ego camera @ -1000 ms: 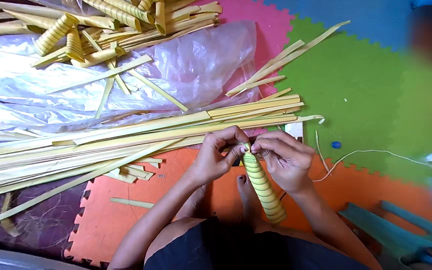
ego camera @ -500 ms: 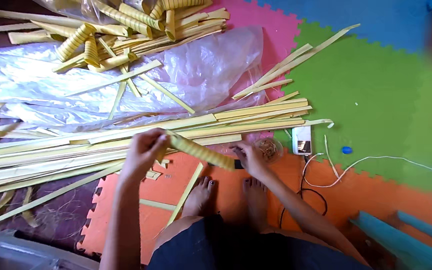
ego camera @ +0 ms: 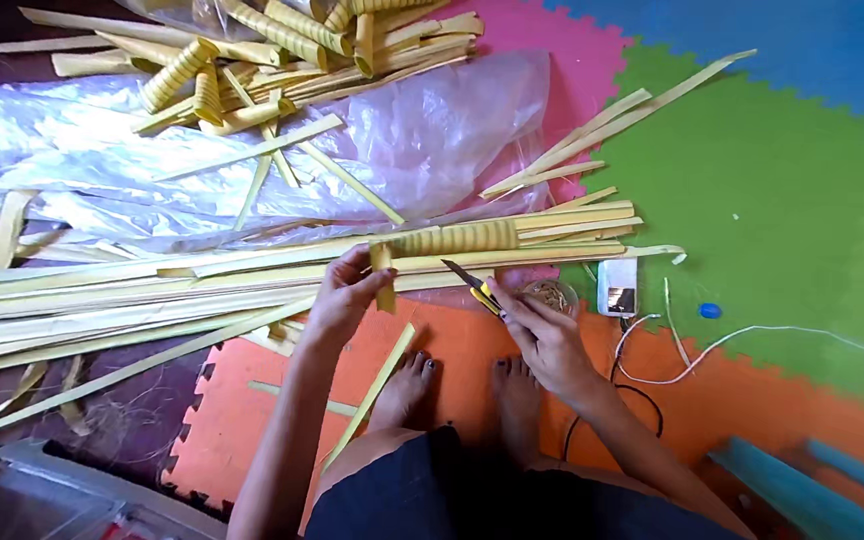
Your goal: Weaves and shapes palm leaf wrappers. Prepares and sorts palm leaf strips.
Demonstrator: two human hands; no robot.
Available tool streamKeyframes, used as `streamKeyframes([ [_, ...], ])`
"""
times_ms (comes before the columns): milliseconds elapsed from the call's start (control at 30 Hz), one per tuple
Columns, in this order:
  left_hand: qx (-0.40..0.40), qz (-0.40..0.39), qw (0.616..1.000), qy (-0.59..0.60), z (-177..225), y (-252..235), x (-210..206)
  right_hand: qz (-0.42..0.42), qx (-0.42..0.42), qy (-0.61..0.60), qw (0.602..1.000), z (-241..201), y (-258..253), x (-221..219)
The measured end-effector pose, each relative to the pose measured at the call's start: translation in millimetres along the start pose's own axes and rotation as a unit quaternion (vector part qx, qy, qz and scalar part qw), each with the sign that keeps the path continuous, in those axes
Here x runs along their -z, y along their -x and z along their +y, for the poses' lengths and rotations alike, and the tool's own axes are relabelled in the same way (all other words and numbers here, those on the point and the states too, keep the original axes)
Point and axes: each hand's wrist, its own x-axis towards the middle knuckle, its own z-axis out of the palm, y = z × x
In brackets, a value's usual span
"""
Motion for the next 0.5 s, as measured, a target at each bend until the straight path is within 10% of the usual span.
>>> streamKeyframes([
  [400, 0.038, -0.24, 0.961, 0.135, 21, -4, -53, 0.04, 0.057, -0.052, 0.996, -15, -9, 4],
  [500, -0.124, -0.107, 0.986, -0.008, 58, -33, -32, 0.049, 0.032, -0.07, 0.996, -7, 1, 7],
])
